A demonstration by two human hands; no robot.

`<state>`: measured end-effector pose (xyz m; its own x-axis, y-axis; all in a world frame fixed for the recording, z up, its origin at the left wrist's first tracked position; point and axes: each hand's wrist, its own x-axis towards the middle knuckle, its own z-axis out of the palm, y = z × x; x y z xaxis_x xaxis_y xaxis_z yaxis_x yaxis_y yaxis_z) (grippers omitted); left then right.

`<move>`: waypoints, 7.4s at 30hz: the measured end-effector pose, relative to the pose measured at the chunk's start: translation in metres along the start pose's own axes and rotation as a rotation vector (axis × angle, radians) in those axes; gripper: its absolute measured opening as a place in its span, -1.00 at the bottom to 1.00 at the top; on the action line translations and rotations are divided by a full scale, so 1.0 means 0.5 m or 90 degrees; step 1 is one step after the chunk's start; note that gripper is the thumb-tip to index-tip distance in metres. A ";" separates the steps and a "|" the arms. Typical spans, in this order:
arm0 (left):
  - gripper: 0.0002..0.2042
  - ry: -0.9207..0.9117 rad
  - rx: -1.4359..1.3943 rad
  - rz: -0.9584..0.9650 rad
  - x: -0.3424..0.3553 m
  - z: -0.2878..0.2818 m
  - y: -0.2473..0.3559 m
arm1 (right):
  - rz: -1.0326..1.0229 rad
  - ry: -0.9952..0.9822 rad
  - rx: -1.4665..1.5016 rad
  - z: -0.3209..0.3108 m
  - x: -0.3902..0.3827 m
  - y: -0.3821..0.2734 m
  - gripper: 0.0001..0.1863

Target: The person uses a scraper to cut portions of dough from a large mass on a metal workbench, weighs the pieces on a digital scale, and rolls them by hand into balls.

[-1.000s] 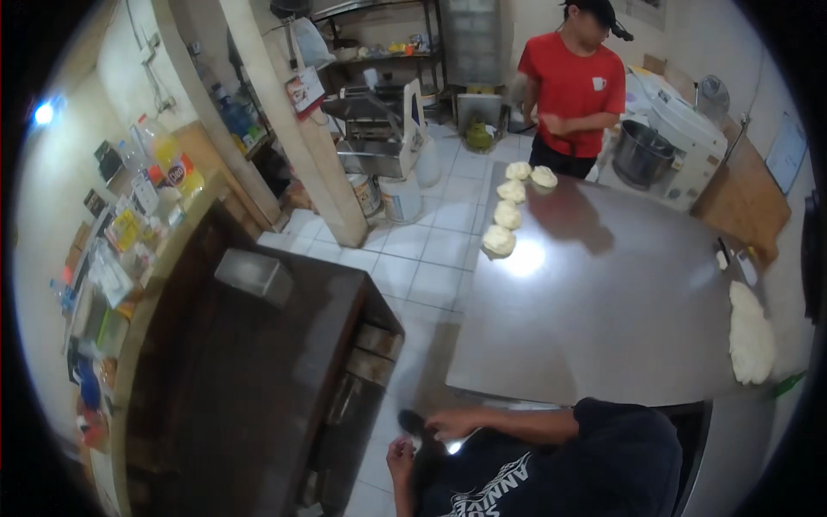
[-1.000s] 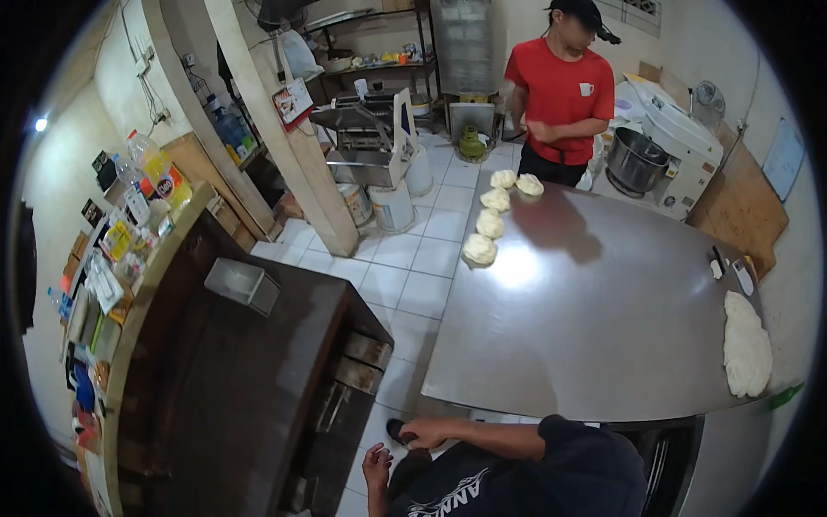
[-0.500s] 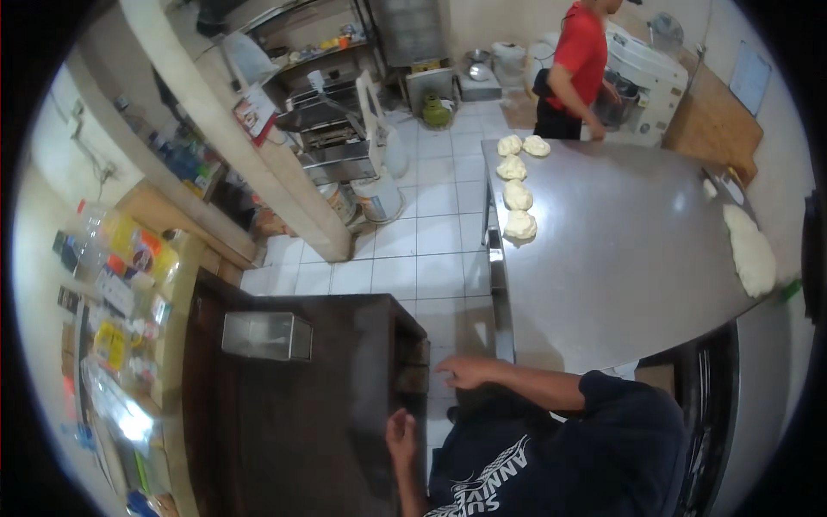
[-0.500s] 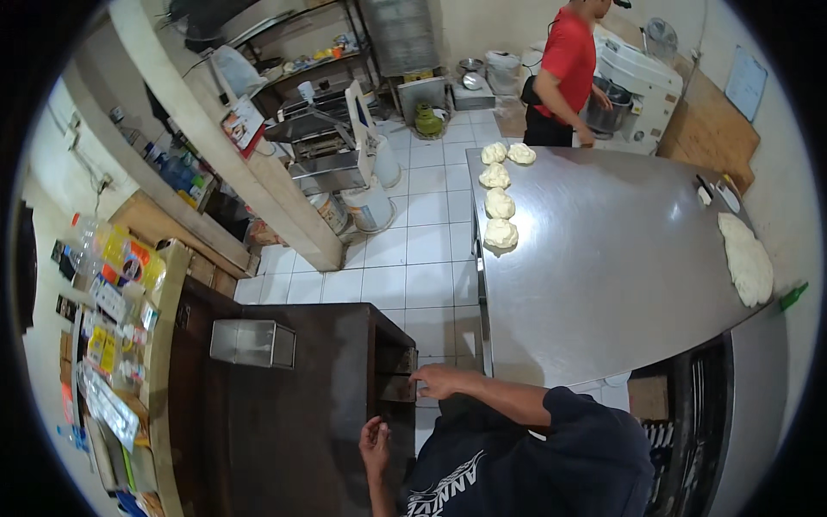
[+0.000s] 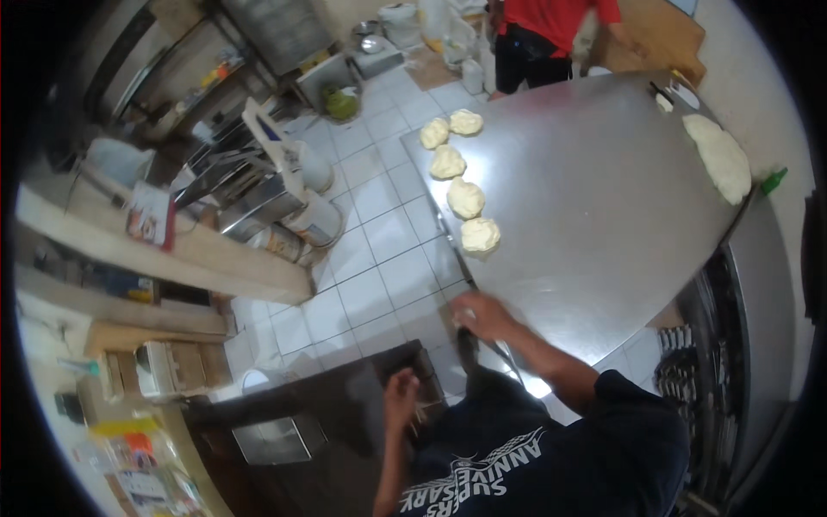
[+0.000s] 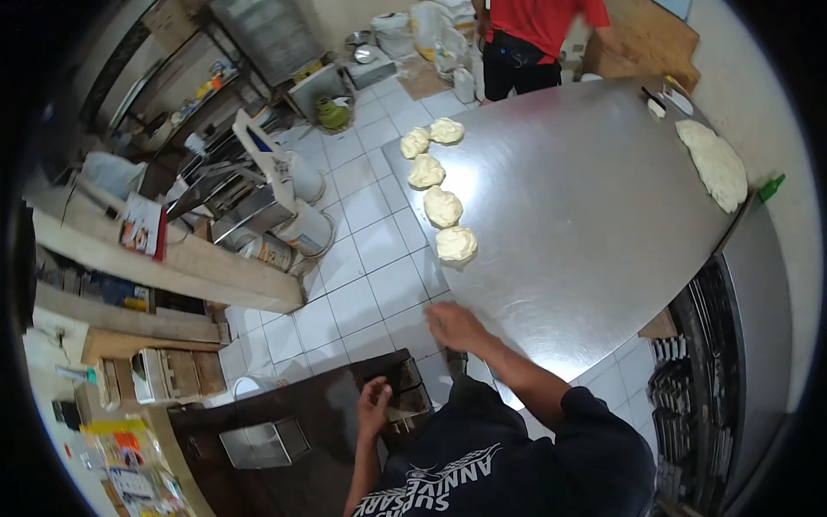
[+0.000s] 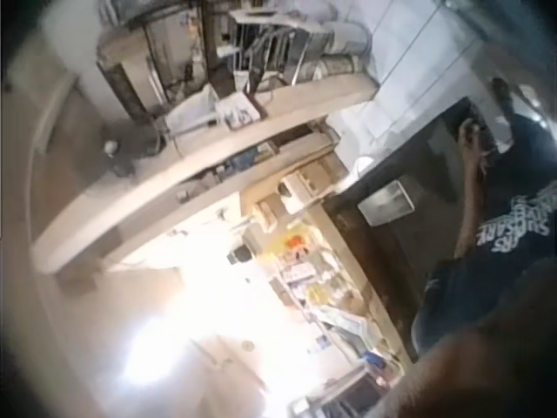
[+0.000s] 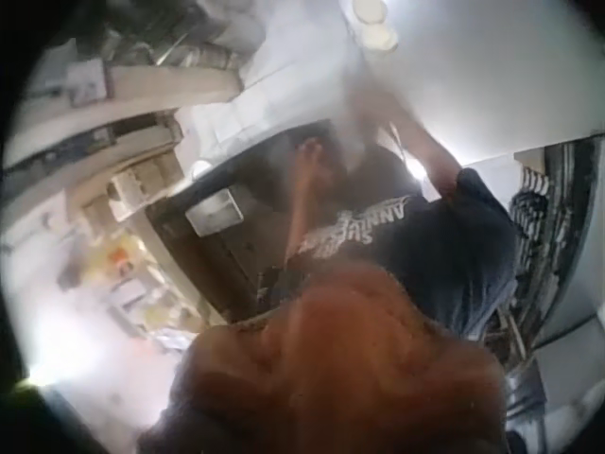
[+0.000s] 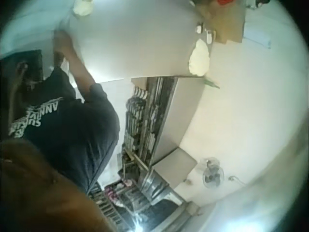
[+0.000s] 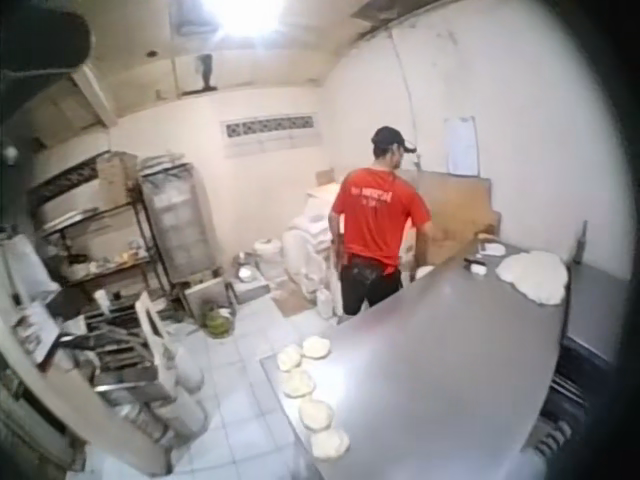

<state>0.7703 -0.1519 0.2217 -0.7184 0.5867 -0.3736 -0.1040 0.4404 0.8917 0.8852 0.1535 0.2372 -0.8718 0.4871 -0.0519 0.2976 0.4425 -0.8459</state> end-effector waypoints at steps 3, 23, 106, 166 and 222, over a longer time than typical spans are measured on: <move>-0.69 -0.038 0.084 0.040 0.132 -0.020 0.013 | -0.090 0.257 -0.134 -0.084 0.124 0.012 -0.61; -0.64 -0.206 0.124 0.156 0.827 -0.245 0.157 | 0.223 0.465 -0.264 -0.066 0.303 0.059 -0.63; -0.63 -1.239 0.511 0.351 2.163 2.225 1.448 | 0.404 1.128 0.195 -1.770 1.081 1.107 -0.69; -0.08 -1.779 0.141 1.299 1.277 3.075 1.420 | 0.808 2.066 0.320 -2.205 0.752 1.146 -0.59; -0.81 -1.674 0.102 1.142 1.325 3.081 1.397 | 0.733 1.908 0.442 -2.227 0.730 1.202 -0.61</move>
<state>1.2810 1.5910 0.2036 0.7385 -0.6180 0.2696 -0.6364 -0.5067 0.5817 1.1789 1.4358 0.3010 0.7765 -0.5005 -0.3828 -0.4157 0.0496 -0.9081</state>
